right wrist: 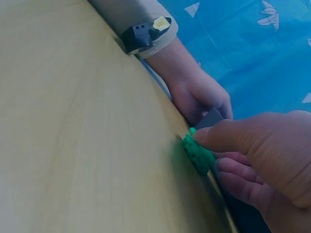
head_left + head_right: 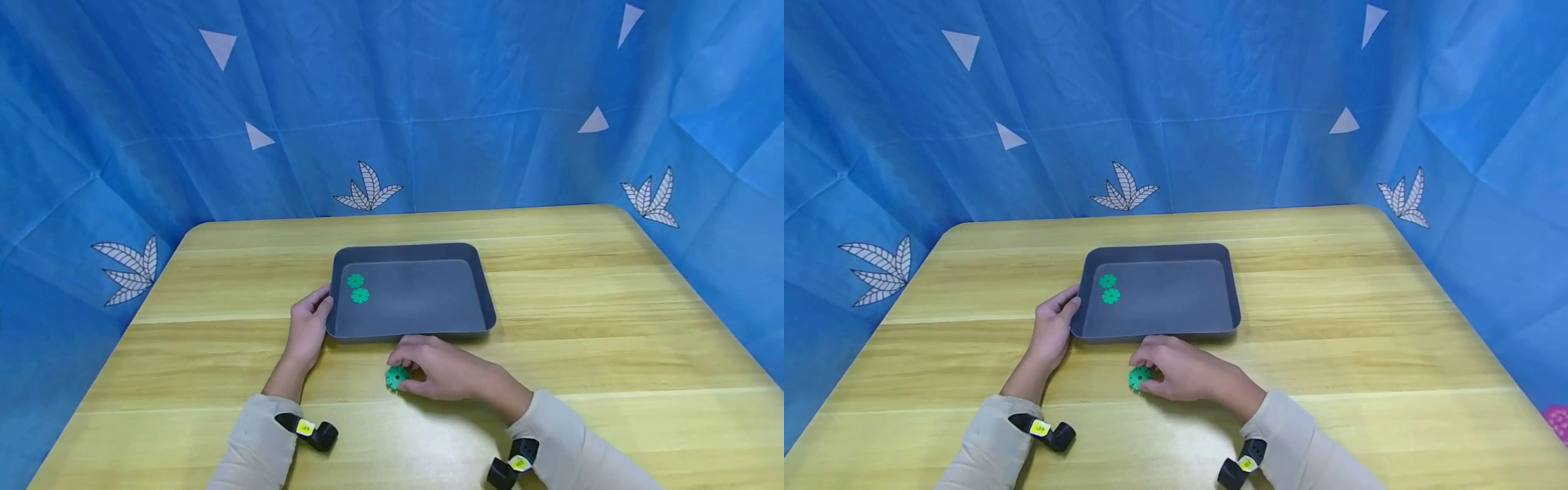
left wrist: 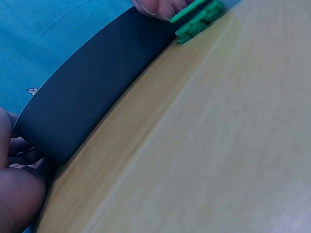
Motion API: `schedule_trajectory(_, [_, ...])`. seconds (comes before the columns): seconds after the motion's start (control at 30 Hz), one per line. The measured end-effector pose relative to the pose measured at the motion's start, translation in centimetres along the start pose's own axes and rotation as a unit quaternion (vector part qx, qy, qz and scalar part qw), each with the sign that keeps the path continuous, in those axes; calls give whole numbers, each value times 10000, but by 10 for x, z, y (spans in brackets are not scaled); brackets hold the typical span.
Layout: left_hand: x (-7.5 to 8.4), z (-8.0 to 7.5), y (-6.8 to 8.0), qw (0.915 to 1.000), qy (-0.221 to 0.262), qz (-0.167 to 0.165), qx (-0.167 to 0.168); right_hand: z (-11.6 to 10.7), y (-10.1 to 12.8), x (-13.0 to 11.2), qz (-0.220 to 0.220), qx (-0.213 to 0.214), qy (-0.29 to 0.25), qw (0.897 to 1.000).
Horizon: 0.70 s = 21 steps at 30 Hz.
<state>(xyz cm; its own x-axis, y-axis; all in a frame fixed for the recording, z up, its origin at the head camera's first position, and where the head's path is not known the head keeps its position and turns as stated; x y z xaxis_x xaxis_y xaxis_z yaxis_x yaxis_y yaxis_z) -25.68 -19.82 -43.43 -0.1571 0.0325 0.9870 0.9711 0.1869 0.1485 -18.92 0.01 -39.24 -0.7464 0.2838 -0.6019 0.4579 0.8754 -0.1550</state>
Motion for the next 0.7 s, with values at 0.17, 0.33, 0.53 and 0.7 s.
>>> schedule_trajectory(0.17, [0,1,0,10000,-21,17,-3,0,0,0,-26,7,107,9999])
schedule_trajectory(0.33, [-1,0,0,10000,-55,-28,45,1,0,1,-60,-11,198,9998])
schedule_trajectory(0.53, [0,0,1,10000,-50,-3,-8,2,1,2,-33,15,160,9999])
schedule_trajectory(0.7, [1,0,1,10000,-9,14,-29,1,1,1,-11,29,99,9999])
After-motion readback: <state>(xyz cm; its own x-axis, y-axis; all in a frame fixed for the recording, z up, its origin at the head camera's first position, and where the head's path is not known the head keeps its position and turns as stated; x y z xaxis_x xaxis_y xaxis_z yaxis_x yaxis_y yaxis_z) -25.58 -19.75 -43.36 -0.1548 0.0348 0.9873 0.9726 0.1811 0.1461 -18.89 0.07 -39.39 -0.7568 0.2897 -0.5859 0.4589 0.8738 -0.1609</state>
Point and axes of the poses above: each hand's wrist, its own y-axis away from the middle knuckle, its own z-axis out of the palm, x = y × z, the point moved 8 cm from there along -y, towards the middle knuckle, and after that the axes turned 6 degrees about -z, right-handed, at the moved point
